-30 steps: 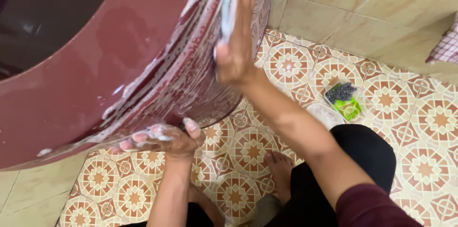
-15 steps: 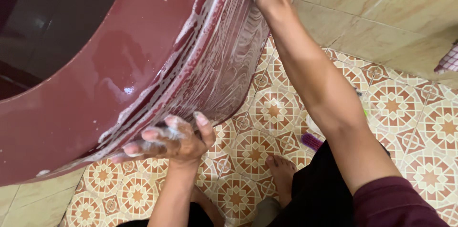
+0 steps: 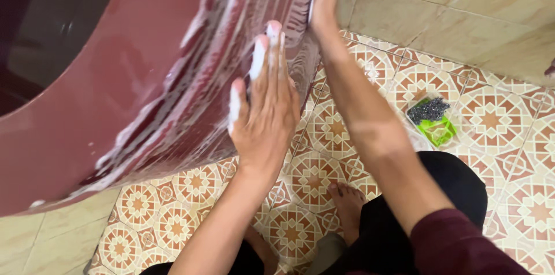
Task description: The person scrubs the exterior side of a maroon bathtub using a blue sponge and soap. They are sitting on the floor and scrubbing the curved surface of the tub with both hands.
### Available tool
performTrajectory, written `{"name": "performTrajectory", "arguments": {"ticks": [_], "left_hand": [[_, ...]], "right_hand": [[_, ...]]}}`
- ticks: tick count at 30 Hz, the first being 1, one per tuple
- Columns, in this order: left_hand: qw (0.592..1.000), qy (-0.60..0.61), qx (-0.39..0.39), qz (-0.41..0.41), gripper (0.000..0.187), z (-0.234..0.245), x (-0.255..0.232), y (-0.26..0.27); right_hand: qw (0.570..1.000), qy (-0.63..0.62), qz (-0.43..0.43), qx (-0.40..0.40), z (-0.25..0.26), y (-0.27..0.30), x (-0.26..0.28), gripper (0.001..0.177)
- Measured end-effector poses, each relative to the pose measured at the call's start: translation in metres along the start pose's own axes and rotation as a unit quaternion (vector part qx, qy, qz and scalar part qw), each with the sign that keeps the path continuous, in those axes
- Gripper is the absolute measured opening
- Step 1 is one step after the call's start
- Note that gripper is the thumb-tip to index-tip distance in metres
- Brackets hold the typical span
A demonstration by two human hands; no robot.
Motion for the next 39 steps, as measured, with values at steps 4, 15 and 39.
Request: {"name": "performTrajectory", "arguments": {"ticks": [4, 15, 39], "left_hand": [[0.991, 0.029, 0.092, -0.089, 0.061, -0.013, -0.032, -0.001], [0.94, -0.024, 0.214, -0.265, 0.068, -0.058, -0.099, 0.073], [0.883, -0.023, 0.316, -0.346, 0.066, -0.07, -0.124, 0.113]], "right_hand": [[0.995, -0.063, -0.023, -0.072, 0.038, 0.101, -0.042, 0.061], [0.908, 0.044, -0.374, -0.186, 0.072, 0.274, -0.075, 0.067], [0.985, 0.093, -0.142, 0.04, 0.048, 0.196, 0.051, 0.082]]}}
Point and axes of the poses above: each hand's wrist, its own y-axis away from the middle knuckle, its own z-axis out of the back of the hand, x = y × z, the point moved 6 cm from there along -y, towards the middle knuckle, and after that the axes turned 13 degrees about -x, right-handed, at the moved point
